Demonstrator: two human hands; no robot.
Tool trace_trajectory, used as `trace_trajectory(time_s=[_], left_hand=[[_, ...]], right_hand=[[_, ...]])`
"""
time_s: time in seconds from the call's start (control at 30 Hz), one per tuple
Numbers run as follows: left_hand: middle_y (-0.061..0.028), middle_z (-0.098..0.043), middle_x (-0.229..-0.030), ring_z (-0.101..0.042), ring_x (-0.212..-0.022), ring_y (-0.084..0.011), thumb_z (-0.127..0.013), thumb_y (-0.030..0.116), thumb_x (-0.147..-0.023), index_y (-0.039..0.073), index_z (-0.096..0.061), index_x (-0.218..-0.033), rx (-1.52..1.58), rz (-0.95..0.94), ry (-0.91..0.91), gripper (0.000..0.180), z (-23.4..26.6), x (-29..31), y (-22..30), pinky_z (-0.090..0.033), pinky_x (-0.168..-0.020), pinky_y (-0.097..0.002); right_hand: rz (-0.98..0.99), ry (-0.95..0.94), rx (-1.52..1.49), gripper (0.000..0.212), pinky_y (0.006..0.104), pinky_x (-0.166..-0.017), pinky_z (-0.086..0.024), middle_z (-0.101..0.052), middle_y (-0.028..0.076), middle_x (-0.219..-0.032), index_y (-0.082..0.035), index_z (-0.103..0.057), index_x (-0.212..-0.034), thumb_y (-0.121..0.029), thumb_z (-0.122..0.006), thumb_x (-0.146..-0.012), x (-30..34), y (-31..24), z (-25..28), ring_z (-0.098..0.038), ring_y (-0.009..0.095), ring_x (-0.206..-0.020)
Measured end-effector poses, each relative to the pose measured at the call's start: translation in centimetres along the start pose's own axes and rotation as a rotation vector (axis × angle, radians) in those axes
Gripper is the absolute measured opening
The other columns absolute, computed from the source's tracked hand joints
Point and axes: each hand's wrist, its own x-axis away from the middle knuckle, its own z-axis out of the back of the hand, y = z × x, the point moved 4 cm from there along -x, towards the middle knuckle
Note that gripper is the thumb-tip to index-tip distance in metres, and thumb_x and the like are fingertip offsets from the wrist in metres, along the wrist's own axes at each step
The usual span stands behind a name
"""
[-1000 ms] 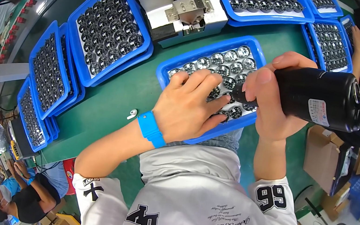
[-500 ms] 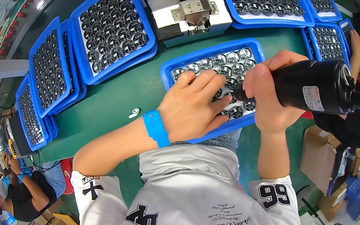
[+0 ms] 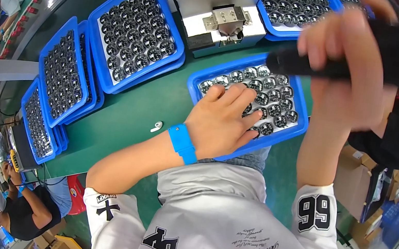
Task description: The person fastens small electronic components into trays using an electric screwdriver to drive screws.
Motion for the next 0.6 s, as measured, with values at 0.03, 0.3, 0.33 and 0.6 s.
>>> trace_trajectory(time_s=[0.03, 0.3, 0.33, 0.6], left_hand=[[-0.0091, -0.058, -0.122, -0.051, -0.120, -0.0257, -0.074, 0.037, -0.083, 0.011, -0.076, -0.112, 0.007, 0.014, -0.013, 0.039, -0.2, 0.1, -0.1, -0.039, -0.089, -0.0391], [-0.0097, -0.058, -0.125, -0.053, -0.121, -0.0280, -0.079, 0.034, -0.080, 0.014, -0.076, -0.115, 0.035, 0.037, 0.010, 0.040, -0.6, 0.5, -0.2, -0.039, -0.090, -0.0415], [-0.0097, -0.058, -0.125, -0.053, -0.121, -0.0280, -0.079, 0.034, -0.080, 0.014, -0.076, -0.115, 0.035, 0.040, 0.012, 0.040, -0.6, 0.5, -0.2, -0.039, -0.090, -0.0415], [-0.0103, -0.058, -0.126, -0.054, -0.120, -0.0283, -0.078, 0.034, -0.081, 0.014, -0.075, -0.115, 0.048, 0.058, 0.004, 0.040, -0.7, 0.9, -0.3, -0.039, -0.089, -0.0417]], right_hand=[[-0.087, 0.185, -0.161, 0.019, 0.0307, -0.052, -0.046, -0.057, 0.007, -0.071, 0.005, -0.056, -0.107, 0.001, -0.065, -0.091, -1.9, -0.4, -1.7, -0.055, 0.015, -0.051], [-0.158, 0.162, -0.215, 0.012, 0.0260, -0.049, -0.043, -0.059, -0.001, -0.062, -0.002, -0.061, -0.078, -0.001, -0.071, -0.083, -6.6, 3.2, -7.7, -0.055, 0.008, -0.052], [-0.182, 0.148, -0.163, 0.012, 0.0258, -0.049, -0.042, -0.059, -0.002, -0.063, -0.002, -0.061, -0.078, -0.001, -0.072, -0.082, -6.4, 3.5, -7.9, -0.053, 0.006, -0.053], [-0.472, 0.260, -0.145, 0.013, 0.0264, -0.048, -0.044, -0.059, 0.002, -0.067, -0.001, -0.059, -0.091, 0.003, -0.071, -0.085, -3.6, 2.3, -7.3, -0.054, 0.010, -0.049]])
